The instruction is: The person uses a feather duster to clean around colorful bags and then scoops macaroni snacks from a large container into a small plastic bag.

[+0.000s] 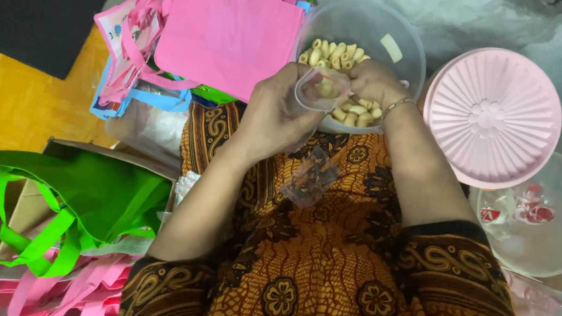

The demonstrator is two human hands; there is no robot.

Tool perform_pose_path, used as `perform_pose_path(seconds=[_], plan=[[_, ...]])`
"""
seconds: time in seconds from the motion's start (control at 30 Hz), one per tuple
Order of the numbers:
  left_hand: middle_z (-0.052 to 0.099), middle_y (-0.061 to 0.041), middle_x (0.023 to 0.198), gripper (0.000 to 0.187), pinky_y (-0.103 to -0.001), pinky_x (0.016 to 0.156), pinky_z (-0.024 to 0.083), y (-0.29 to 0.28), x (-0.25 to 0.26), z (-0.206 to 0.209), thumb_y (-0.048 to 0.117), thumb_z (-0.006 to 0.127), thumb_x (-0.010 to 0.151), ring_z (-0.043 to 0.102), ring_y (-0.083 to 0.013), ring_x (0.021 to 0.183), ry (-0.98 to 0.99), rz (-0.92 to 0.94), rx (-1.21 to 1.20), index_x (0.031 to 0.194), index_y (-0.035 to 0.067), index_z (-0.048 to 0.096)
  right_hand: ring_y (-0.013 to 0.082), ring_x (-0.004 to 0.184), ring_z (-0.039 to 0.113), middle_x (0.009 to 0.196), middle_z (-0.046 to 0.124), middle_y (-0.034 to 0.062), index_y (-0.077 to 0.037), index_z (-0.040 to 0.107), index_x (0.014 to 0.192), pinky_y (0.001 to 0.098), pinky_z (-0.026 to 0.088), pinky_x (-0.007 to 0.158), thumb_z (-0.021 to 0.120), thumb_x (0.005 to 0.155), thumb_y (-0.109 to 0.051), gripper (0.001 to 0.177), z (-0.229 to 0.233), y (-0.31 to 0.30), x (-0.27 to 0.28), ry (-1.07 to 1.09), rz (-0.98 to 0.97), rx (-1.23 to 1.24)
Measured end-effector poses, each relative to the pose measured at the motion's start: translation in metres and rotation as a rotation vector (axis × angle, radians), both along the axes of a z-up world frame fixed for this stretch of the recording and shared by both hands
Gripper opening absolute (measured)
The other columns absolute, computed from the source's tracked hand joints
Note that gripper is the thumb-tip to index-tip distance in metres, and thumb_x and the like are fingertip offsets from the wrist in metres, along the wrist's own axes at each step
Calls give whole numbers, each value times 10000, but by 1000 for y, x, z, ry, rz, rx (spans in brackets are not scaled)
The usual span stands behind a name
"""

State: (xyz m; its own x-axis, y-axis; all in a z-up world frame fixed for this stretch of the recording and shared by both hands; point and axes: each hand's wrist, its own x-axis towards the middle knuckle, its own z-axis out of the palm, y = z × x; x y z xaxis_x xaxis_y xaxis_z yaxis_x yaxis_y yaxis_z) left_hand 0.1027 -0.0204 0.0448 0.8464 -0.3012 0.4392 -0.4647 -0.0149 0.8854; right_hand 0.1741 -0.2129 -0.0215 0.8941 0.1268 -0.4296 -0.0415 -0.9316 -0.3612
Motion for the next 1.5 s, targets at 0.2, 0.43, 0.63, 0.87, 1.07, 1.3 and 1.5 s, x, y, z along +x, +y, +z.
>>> perform_pose_path(seconds=[0.2,0.43,0.63,0.87,1.07,1.3,1.5], plan=[[566,-180,679,215,-236,267,417,10,-11,9,19,635,712,509,-170,315,38,-74,83,864,-64,507,330,789,595,700,630,137,-81,650,764,398,463,649,512,696,-290,260,-44,-32,27,-17,176,-22],[577,-233,688,250,-347,397,492,25,-26,40,36,628,716,580,-285,442,-17,-73,229,898,-93,517,179,760,618,571,617,-71,-275,662,809,313,469,653,506,651,-318,226,-65,-34,37,43,45,-120],[585,-198,722,223,-332,475,501,10,-25,35,32,631,702,605,-294,562,-5,-76,178,882,-50,527,295,941,559,875,641,96,-147,659,919,368,447,769,478,750,-212,256,-21,-16,10,-26,118,-55],[592,-192,734,265,-382,541,508,2,-1,-8,48,645,698,611,-321,633,32,-51,303,919,-43,529,383,874,573,870,624,208,-15,649,908,399,488,730,578,664,-86,264,-31,-37,23,-99,506,-97],[588,-235,725,328,-449,576,480,8,-2,-6,89,676,675,598,-415,699,118,35,319,925,-58,521,242,743,606,873,582,178,-16,621,916,305,516,599,547,705,-112,244,-60,-39,28,-15,-223,487],[597,-207,790,424,-479,645,477,-1,19,-38,163,702,644,590,-410,788,111,144,375,989,12,506,261,711,602,886,559,237,17,612,935,287,524,548,544,736,-87,234,-72,-49,32,-66,-248,521],[590,-163,749,381,-458,654,472,-4,26,-49,228,667,659,593,-380,769,212,275,376,956,51,507,248,769,597,808,611,137,-110,652,941,331,466,643,530,783,-178,211,1,-24,3,-209,-242,387]])
